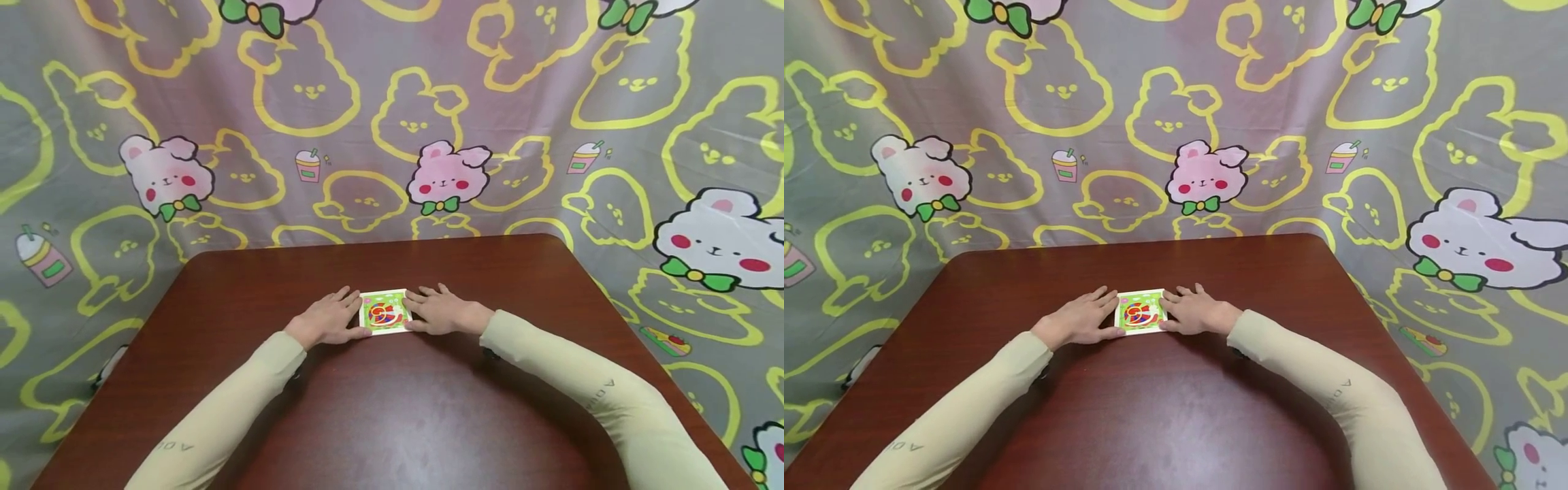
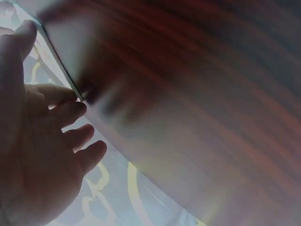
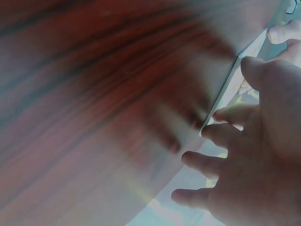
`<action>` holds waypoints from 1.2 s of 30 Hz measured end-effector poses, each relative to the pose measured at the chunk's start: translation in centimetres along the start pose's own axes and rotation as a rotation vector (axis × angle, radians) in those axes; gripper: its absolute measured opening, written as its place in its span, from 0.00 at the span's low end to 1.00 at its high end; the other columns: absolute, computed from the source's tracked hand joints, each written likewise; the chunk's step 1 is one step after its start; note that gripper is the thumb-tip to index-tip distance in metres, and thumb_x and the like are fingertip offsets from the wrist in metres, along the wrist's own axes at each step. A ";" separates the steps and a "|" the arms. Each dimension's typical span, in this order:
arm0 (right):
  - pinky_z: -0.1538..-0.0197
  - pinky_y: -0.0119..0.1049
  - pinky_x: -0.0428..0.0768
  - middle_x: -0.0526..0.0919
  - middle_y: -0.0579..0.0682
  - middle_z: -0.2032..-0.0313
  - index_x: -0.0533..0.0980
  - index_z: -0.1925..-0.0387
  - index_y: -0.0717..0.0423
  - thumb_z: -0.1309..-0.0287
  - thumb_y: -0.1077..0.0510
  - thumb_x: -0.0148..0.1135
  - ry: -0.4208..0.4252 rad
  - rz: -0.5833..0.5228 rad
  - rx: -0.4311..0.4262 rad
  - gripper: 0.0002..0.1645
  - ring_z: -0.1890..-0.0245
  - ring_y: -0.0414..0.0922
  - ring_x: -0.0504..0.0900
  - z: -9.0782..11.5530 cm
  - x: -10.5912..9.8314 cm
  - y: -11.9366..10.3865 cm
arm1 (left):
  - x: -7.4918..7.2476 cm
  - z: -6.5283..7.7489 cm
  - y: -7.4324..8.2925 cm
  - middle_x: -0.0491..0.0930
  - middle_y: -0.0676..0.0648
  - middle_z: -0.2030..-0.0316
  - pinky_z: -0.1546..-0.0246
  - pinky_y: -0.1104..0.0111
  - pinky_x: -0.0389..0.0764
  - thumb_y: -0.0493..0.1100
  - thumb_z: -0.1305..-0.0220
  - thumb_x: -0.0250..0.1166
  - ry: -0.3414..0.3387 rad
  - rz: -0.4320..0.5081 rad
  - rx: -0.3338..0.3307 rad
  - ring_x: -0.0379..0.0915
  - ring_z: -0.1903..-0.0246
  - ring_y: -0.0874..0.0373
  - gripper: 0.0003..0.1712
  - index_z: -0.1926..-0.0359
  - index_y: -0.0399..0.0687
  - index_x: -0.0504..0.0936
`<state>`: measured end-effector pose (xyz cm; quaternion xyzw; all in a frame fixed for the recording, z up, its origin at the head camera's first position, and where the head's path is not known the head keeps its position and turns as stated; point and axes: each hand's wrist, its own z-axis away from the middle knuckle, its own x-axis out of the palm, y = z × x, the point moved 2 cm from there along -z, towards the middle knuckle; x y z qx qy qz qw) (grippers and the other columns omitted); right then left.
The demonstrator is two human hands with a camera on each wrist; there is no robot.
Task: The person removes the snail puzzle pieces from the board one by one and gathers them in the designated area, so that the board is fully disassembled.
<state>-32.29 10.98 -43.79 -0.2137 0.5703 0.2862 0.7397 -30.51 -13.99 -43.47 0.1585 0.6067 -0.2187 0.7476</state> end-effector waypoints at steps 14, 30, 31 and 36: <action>0.28 0.68 0.49 0.50 0.50 0.22 0.53 0.23 0.47 0.30 0.32 0.43 -0.001 -0.047 0.027 0.43 0.23 0.59 0.50 2.0 0.0 2.0 | -1.0 -2.0 2.1 0.52 0.45 0.23 0.25 0.53 0.55 0.76 0.37 0.49 -0.032 -0.012 0.002 0.41 0.23 0.45 0.54 0.24 0.46 0.54; 0.30 0.67 0.58 0.54 0.55 0.24 0.57 0.25 0.53 0.32 0.35 0.51 0.012 -0.116 0.016 0.43 0.24 0.64 0.50 2.4 -0.1 3.2 | -0.5 -3.1 3.0 0.49 0.44 0.23 0.24 0.56 0.52 0.77 0.36 0.45 -0.033 -0.046 0.028 0.40 0.22 0.48 0.54 0.23 0.45 0.51; 0.30 0.66 0.59 0.54 0.55 0.24 0.57 0.25 0.53 0.32 0.35 0.52 0.009 -0.120 0.018 0.43 0.24 0.64 0.50 2.3 -0.1 3.2 | -0.5 -3.2 3.0 0.49 0.44 0.23 0.23 0.56 0.52 0.77 0.36 0.45 -0.032 -0.048 0.031 0.40 0.22 0.47 0.54 0.23 0.45 0.51; 0.28 0.61 0.59 0.55 0.56 0.24 0.59 0.26 0.54 0.34 0.36 0.55 -0.008 -0.147 0.026 0.44 0.25 0.63 0.52 2.0 -0.4 3.1 | -0.4 -3.2 3.0 0.50 0.43 0.23 0.24 0.57 0.53 0.77 0.35 0.45 -0.021 -0.056 0.041 0.41 0.22 0.47 0.54 0.23 0.43 0.52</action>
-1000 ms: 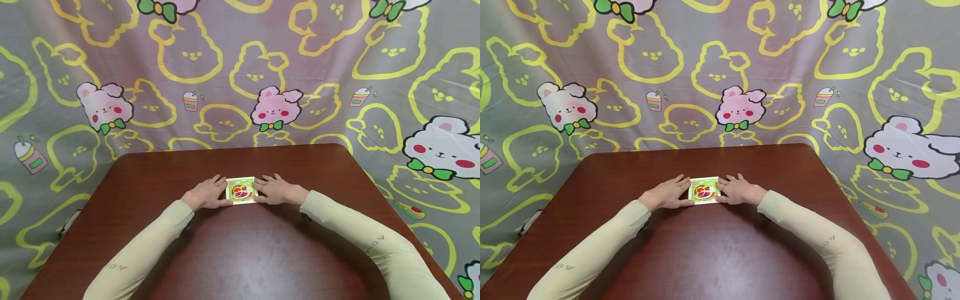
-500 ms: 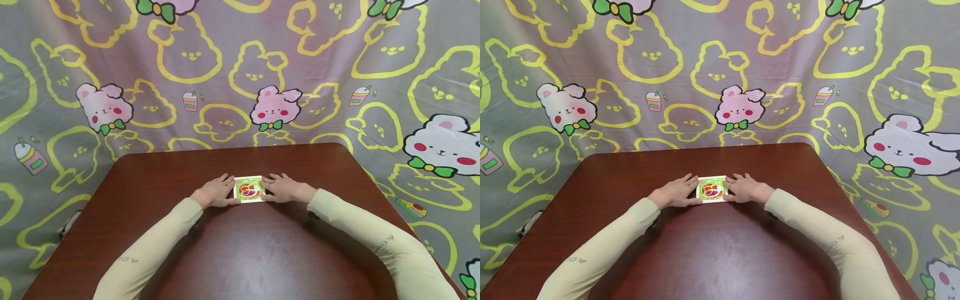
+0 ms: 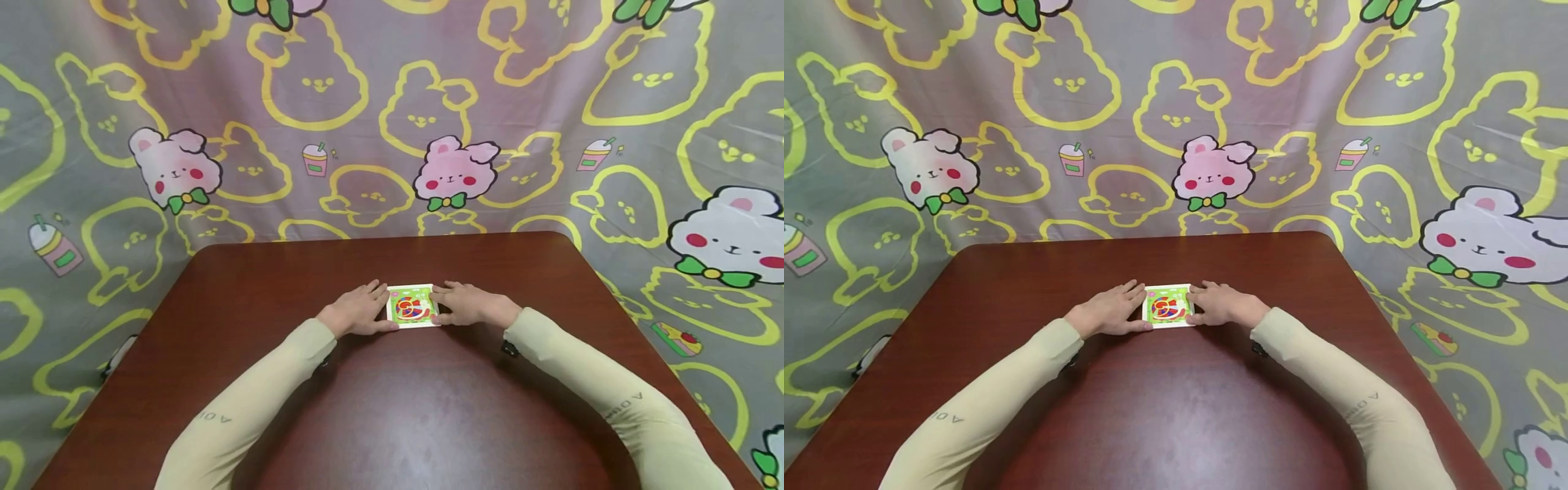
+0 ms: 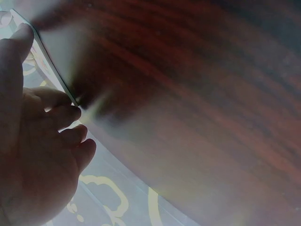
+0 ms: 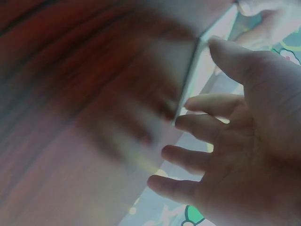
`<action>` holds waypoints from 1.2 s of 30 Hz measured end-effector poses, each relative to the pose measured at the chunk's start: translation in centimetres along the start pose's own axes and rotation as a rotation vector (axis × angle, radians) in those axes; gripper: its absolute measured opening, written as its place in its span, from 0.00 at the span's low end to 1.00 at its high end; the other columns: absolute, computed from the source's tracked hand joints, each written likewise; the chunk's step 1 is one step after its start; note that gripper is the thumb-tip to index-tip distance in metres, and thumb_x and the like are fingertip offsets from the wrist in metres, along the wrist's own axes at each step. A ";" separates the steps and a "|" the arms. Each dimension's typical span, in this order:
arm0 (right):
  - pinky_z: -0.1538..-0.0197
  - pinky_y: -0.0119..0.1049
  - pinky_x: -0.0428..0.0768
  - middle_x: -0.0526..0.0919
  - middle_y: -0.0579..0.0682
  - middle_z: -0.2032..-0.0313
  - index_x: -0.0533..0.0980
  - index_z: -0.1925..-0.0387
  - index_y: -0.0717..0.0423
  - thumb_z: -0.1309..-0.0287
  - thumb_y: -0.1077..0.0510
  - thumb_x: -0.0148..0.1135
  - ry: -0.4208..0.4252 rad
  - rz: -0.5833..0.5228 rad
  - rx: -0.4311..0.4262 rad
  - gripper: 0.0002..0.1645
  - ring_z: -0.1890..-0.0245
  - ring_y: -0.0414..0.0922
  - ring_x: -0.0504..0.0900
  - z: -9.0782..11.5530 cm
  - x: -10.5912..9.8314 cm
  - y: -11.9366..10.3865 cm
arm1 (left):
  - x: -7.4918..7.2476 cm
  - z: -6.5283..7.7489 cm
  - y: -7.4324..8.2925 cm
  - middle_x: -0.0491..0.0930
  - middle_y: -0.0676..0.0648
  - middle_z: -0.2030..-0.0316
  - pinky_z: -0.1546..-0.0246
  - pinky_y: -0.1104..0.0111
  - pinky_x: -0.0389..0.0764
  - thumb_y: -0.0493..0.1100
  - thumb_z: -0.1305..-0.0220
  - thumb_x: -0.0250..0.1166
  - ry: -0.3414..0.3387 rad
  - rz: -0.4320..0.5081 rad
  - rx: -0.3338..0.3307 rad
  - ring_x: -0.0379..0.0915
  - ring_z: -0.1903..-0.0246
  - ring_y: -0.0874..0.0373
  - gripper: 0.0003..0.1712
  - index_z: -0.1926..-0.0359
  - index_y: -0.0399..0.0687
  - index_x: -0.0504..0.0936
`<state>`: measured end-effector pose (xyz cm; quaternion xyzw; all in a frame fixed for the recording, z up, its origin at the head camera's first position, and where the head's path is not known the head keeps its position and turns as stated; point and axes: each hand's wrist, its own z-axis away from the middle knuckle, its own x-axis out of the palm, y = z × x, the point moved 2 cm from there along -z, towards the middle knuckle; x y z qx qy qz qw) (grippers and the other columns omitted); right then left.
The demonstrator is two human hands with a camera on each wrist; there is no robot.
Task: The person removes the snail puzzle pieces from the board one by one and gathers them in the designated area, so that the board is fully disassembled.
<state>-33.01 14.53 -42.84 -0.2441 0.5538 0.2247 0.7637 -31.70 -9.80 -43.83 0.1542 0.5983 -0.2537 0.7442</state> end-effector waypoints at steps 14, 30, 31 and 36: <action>0.37 0.51 0.74 0.78 0.56 0.41 0.73 0.37 0.57 0.33 0.44 0.59 0.117 -0.069 -0.054 0.30 0.40 0.55 0.74 -1.8 -1.5 -0.5 | 0.0 -0.1 0.2 0.52 0.42 0.24 0.24 0.57 0.54 0.76 0.35 0.45 -0.001 -0.004 0.004 0.43 0.23 0.47 0.54 0.24 0.43 0.53; 0.53 0.43 0.81 0.83 0.55 0.54 0.78 0.43 0.57 0.34 0.49 0.61 0.204 -0.142 -0.097 0.23 0.56 0.48 0.82 -3.8 -2.9 -0.9 | -0.4 -0.1 0.2 0.55 0.41 0.24 0.24 0.56 0.55 0.77 0.36 0.47 0.021 -0.015 0.002 0.45 0.23 0.46 0.55 0.24 0.42 0.55; 0.54 0.42 0.81 0.83 0.54 0.55 0.78 0.44 0.57 0.35 0.49 0.61 0.206 -0.151 -0.097 0.22 0.57 0.47 0.82 -3.9 -2.9 -0.8 | -0.4 -0.1 0.2 0.55 0.41 0.24 0.24 0.56 0.55 0.77 0.36 0.46 0.020 -0.016 0.003 0.45 0.23 0.46 0.55 0.24 0.42 0.55; 0.55 0.39 0.80 0.83 0.50 0.58 0.79 0.46 0.55 0.34 0.48 0.60 0.203 -0.194 -0.078 0.21 0.59 0.44 0.80 -4.6 -3.0 -0.9 | -0.4 0.0 0.2 0.54 0.41 0.24 0.24 0.57 0.55 0.78 0.37 0.46 0.014 -0.028 0.007 0.45 0.23 0.46 0.55 0.24 0.42 0.54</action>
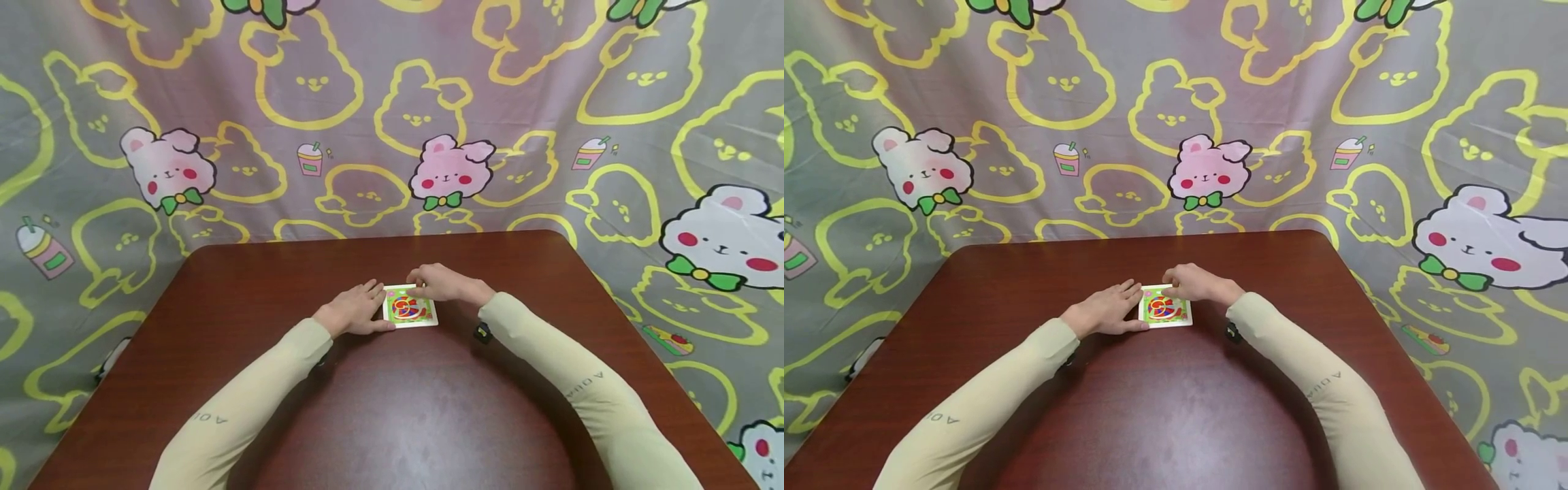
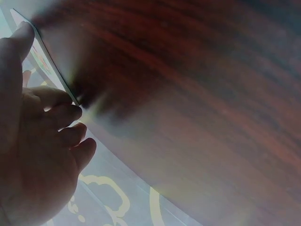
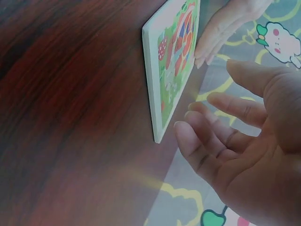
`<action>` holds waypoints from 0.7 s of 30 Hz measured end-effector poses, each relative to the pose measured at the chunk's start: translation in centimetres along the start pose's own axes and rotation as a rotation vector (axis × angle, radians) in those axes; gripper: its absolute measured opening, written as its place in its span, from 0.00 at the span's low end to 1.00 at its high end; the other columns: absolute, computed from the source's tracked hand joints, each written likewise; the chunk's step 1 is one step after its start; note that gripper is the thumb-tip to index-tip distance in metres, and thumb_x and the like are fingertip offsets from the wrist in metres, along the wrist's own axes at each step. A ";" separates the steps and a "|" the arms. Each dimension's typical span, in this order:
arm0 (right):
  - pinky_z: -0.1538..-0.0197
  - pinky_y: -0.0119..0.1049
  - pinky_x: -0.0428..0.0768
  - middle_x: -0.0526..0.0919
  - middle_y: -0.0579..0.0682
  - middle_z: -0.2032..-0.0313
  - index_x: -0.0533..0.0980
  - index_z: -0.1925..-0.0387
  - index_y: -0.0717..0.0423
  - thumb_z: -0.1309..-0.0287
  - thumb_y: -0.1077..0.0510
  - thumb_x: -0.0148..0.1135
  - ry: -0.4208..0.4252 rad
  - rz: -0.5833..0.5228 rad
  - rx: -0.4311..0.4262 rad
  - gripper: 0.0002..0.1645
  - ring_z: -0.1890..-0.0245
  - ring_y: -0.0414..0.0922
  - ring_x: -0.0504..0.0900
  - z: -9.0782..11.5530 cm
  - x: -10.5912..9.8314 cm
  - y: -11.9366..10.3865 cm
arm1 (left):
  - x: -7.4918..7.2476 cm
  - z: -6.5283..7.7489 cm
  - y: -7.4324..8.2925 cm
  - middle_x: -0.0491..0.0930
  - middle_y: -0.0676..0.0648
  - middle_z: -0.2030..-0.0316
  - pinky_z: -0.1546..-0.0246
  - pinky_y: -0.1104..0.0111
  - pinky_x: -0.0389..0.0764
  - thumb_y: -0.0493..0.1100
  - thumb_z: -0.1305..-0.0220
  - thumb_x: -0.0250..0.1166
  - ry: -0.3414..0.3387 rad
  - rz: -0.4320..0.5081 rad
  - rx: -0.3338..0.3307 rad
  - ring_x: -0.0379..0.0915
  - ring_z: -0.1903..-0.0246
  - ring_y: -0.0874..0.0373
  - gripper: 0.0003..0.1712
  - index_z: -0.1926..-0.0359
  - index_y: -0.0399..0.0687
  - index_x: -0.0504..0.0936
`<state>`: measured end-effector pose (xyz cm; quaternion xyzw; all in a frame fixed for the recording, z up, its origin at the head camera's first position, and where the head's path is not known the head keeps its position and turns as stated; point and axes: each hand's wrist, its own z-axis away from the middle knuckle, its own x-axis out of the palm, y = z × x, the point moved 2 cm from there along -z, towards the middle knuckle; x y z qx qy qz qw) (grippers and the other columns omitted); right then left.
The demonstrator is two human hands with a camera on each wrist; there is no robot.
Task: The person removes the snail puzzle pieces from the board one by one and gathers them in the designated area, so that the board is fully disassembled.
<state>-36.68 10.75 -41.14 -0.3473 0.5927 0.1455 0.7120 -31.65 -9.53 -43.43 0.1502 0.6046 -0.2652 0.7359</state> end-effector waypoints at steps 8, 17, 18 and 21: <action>0.58 0.37 0.79 0.84 0.51 0.59 0.79 0.46 0.57 0.36 0.51 0.62 0.005 -0.078 0.031 0.21 0.62 0.43 0.80 -1.0 0.5 -0.1 | 0.0 0.1 0.0 0.55 0.40 0.25 0.25 0.57 0.56 0.77 0.36 0.47 0.012 0.016 0.014 0.45 0.23 0.46 0.55 0.25 0.41 0.55; 0.56 0.38 0.81 0.86 0.51 0.58 0.80 0.49 0.54 0.36 0.49 0.62 0.004 -0.128 0.035 0.18 0.60 0.43 0.82 -2.3 0.9 -0.2 | 0.1 0.1 -0.1 0.55 0.41 0.25 0.24 0.57 0.55 0.77 0.36 0.46 0.017 0.015 0.011 0.45 0.23 0.46 0.54 0.25 0.41 0.55; 0.56 0.38 0.82 0.86 0.51 0.58 0.80 0.49 0.54 0.36 0.49 0.62 0.001 -0.131 0.039 0.18 0.60 0.44 0.83 -2.4 0.9 -0.2 | 0.1 0.0 -0.1 0.55 0.41 0.24 0.24 0.56 0.55 0.77 0.36 0.46 0.014 0.018 0.012 0.45 0.23 0.46 0.54 0.24 0.41 0.55; 0.55 0.38 0.82 0.86 0.51 0.56 0.80 0.49 0.53 0.36 0.48 0.63 -0.010 -0.140 0.048 0.19 0.58 0.43 0.83 -2.6 1.0 -0.2 | 0.1 0.0 -0.1 0.54 0.41 0.24 0.24 0.56 0.55 0.77 0.36 0.47 0.006 0.031 0.010 0.45 0.23 0.46 0.55 0.24 0.42 0.55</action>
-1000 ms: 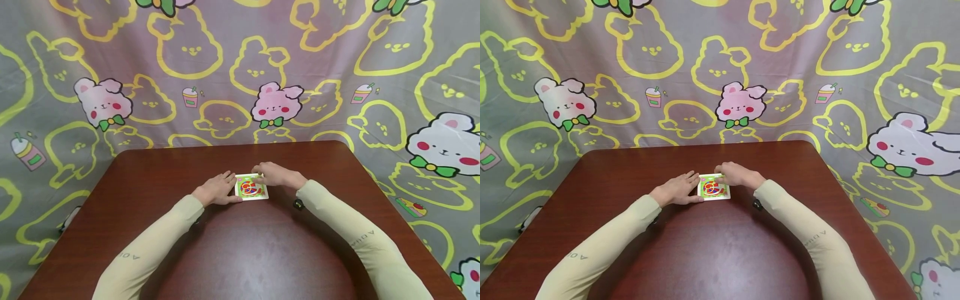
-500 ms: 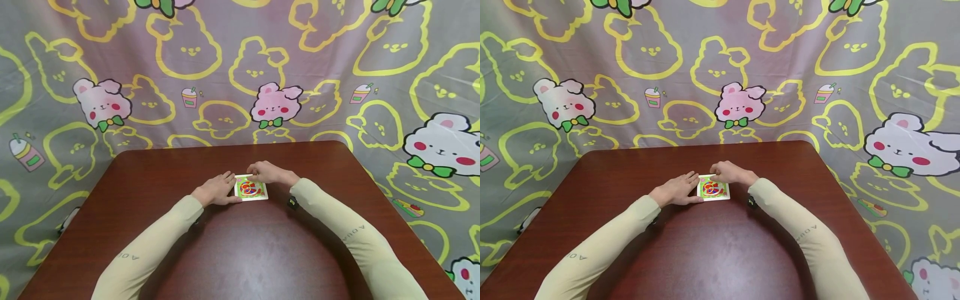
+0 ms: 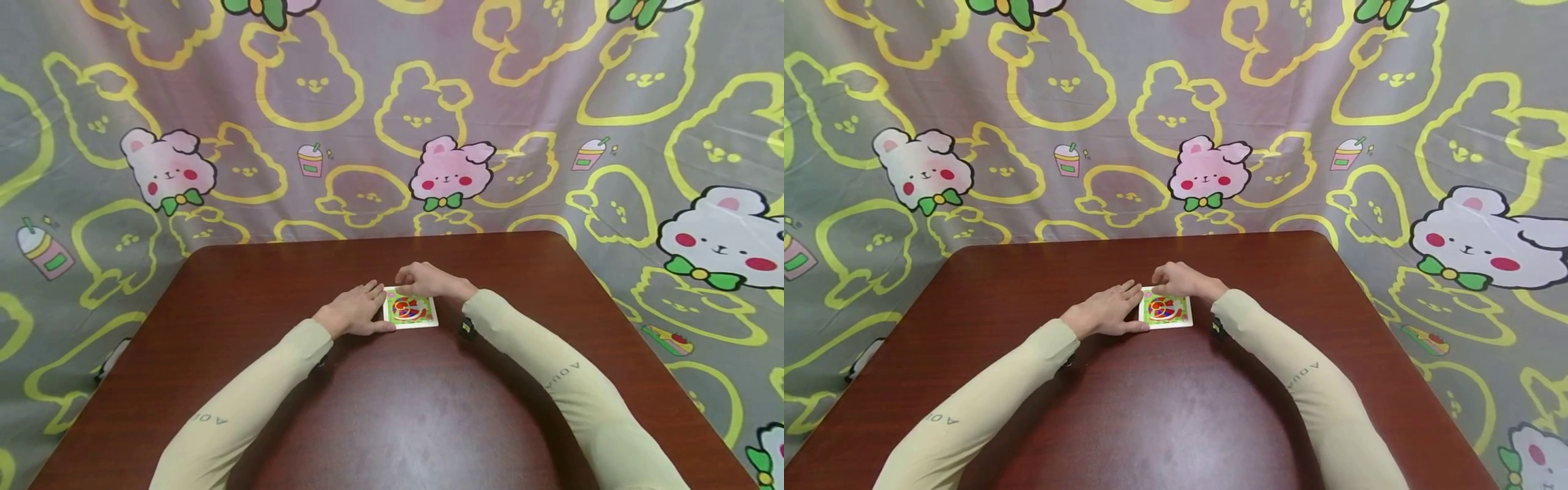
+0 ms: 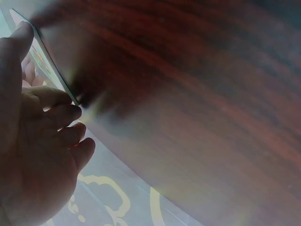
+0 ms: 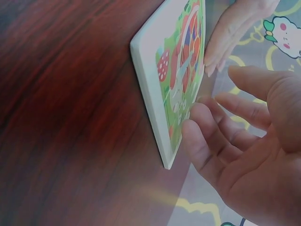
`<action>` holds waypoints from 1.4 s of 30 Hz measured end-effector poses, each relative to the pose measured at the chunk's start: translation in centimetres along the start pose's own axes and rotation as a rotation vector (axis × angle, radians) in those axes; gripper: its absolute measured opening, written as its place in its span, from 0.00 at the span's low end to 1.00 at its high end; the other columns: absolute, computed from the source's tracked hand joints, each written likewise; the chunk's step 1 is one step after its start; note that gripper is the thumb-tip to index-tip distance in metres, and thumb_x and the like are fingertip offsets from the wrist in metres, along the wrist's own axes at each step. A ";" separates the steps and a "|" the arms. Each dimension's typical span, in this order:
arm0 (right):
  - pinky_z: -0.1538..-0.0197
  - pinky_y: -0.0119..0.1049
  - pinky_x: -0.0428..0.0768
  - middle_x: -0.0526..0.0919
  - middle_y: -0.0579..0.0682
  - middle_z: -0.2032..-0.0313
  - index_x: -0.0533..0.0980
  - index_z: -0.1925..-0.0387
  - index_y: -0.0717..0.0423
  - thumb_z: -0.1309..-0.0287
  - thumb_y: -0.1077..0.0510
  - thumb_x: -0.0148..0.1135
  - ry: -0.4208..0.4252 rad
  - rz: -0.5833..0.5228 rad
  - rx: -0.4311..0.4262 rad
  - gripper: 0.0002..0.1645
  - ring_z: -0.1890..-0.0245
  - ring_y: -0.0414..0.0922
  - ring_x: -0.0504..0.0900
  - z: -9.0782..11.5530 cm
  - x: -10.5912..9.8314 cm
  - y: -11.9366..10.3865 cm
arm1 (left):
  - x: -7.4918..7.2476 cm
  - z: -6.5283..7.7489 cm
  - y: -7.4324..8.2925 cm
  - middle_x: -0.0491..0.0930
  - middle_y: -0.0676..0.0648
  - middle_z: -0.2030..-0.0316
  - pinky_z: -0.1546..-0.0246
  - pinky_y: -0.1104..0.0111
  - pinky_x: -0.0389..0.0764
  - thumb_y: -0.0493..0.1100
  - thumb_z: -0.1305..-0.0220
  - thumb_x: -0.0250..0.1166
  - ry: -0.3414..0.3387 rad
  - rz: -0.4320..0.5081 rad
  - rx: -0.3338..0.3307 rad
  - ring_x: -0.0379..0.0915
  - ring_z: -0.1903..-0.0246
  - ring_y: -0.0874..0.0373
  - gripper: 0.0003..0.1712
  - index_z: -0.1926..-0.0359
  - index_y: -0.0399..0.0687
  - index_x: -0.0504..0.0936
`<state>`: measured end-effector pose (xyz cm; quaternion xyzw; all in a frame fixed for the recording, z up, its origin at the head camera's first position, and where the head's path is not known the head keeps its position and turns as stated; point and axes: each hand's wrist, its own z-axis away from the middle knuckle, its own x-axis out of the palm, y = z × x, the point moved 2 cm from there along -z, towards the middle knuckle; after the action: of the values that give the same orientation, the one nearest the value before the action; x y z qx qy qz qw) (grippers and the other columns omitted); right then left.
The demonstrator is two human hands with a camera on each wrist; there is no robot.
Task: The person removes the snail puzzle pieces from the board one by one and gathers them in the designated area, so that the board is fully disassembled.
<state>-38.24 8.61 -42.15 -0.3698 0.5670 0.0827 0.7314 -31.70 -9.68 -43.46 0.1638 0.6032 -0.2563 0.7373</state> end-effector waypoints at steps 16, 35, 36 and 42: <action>0.56 0.38 0.82 0.86 0.51 0.56 0.82 0.50 0.54 0.37 0.51 0.64 -0.021 0.030 -0.033 0.17 0.58 0.44 0.83 -0.6 0.8 -0.8 | 0.0 -0.2 -0.1 0.54 0.41 0.24 0.24 0.56 0.55 0.77 0.36 0.46 -0.006 -0.014 0.005 0.44 0.23 0.47 0.55 0.24 0.43 0.54; 0.58 0.36 0.80 0.87 0.48 0.61 0.84 0.52 0.54 0.38 0.53 0.64 -0.011 0.103 -0.052 0.15 0.64 0.42 0.81 -0.4 1.3 -0.7 | -0.1 -0.3 0.0 0.55 0.40 0.25 0.25 0.56 0.56 0.77 0.38 0.48 -0.011 0.004 0.008 0.47 0.24 0.46 0.55 0.25 0.41 0.56; 0.59 0.35 0.80 0.87 0.48 0.62 0.84 0.52 0.54 0.38 0.53 0.64 -0.014 0.112 -0.060 0.15 0.65 0.41 0.80 -0.4 1.3 -0.7 | -0.1 -0.3 0.0 0.55 0.40 0.25 0.25 0.56 0.56 0.77 0.38 0.48 -0.011 0.004 0.010 0.47 0.24 0.46 0.55 0.25 0.41 0.56; 0.65 0.31 0.74 0.83 0.46 0.69 0.83 0.48 0.54 0.40 0.53 0.65 -0.059 0.134 -0.077 0.18 0.71 0.40 0.75 -0.2 1.0 -0.9 | -0.2 -0.3 0.0 0.55 0.40 0.25 0.25 0.56 0.56 0.77 0.37 0.48 -0.017 0.000 0.003 0.47 0.24 0.46 0.55 0.25 0.41 0.56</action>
<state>-37.55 7.53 -42.69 -0.3562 0.5650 0.1640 0.7259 -32.00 -9.47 -43.35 0.1626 0.5965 -0.2587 0.7422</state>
